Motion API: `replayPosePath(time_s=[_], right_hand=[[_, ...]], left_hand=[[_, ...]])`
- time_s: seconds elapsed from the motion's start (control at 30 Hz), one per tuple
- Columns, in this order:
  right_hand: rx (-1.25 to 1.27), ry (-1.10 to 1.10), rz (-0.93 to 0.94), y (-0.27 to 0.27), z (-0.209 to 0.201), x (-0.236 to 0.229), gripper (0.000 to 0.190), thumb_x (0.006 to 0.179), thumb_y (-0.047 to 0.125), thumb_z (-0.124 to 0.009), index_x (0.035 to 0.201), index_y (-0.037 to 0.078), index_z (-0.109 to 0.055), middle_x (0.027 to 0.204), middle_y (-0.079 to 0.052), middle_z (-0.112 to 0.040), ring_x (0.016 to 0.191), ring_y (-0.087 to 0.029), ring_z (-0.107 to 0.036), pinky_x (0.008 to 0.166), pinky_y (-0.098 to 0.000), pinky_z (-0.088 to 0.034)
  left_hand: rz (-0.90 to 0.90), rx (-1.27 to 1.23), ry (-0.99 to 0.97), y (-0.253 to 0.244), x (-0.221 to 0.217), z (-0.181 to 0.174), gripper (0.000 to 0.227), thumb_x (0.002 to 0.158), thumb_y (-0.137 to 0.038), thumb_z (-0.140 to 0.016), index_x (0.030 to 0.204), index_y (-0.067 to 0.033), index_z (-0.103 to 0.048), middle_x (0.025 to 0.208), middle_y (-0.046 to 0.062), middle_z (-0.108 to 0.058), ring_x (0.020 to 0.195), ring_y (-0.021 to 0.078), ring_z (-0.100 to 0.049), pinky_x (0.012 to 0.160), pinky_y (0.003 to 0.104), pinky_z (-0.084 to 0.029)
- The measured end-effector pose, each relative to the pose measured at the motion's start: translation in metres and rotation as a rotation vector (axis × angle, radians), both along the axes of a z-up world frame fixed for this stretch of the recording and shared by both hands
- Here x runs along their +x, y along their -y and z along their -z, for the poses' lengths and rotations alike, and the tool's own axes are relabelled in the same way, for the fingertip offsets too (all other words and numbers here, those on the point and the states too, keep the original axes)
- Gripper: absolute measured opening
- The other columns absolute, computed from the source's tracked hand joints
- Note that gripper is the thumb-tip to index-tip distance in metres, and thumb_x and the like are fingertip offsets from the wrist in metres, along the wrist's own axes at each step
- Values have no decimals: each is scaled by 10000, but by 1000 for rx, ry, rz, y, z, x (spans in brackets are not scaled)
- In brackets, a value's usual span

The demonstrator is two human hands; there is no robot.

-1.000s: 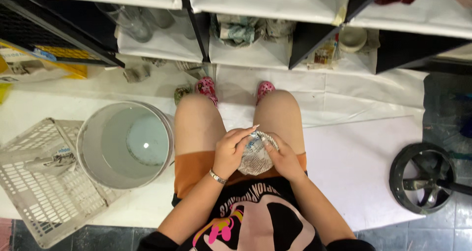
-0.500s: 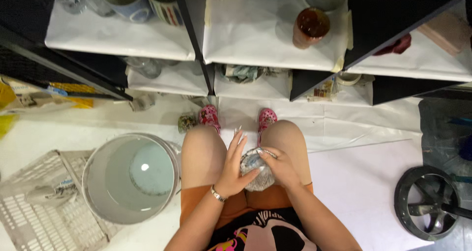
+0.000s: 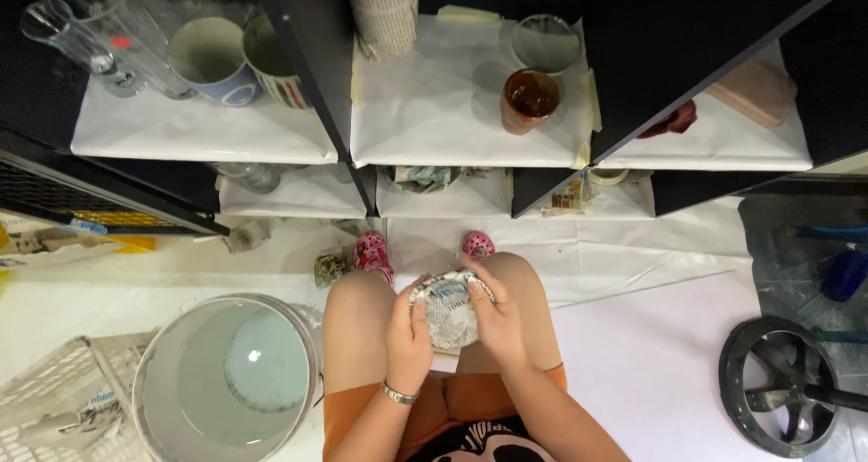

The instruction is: The person sits on the floor and wraps a small bowl and a glass tumbler with newspaper. They fold the paper around each item, tuck the edges, and place the wrapped items on a nearby shelf.

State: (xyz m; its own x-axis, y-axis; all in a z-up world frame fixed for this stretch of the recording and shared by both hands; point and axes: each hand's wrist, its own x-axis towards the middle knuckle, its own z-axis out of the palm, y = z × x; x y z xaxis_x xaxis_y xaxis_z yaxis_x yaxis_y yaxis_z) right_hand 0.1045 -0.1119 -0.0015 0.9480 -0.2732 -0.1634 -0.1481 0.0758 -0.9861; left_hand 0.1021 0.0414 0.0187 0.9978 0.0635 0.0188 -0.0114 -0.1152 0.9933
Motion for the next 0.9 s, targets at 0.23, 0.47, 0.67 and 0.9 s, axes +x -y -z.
replayPosePath(time_s=[0.23,0.47,0.67,0.9], right_hand=[[-132,45,-77,-1,-84,61,240,999,149,-638,1175,15,-731,1081,-44,-755,1000,-91,-658,896,-250,-535],[-529,54,-159,17,-191,139,322,958,290,-699,1163,48,-749,988,-22,-766,906,-111,-686,827,-275,-535],[-203,-81,50,45,-240,264,440,969,399,-682,1298,107,-681,1167,-69,-710,1018,-177,-637,716,-483,-571],[-950,62,-7,105,-171,398,290,1066,222,-544,1238,11,-644,1178,-135,-699,1076,-264,-655,936,-381,-498]], left_hand=[[-160,146,39,-4,42,-82,309,1027,-144,-497,1294,-35,-609,1054,182,-744,955,280,-746,842,364,-569],[161,-85,348,-33,68,-145,604,1081,-89,-475,1604,41,-204,1605,253,-411,1409,367,-526,1143,410,-405],[61,270,172,-67,33,-91,762,928,-182,-641,1564,15,-270,1418,169,-574,1265,326,-606,1072,427,-460],[20,622,349,-88,-30,10,579,829,-163,-726,1353,0,-543,1397,244,-572,1248,426,-553,1032,469,-441]])
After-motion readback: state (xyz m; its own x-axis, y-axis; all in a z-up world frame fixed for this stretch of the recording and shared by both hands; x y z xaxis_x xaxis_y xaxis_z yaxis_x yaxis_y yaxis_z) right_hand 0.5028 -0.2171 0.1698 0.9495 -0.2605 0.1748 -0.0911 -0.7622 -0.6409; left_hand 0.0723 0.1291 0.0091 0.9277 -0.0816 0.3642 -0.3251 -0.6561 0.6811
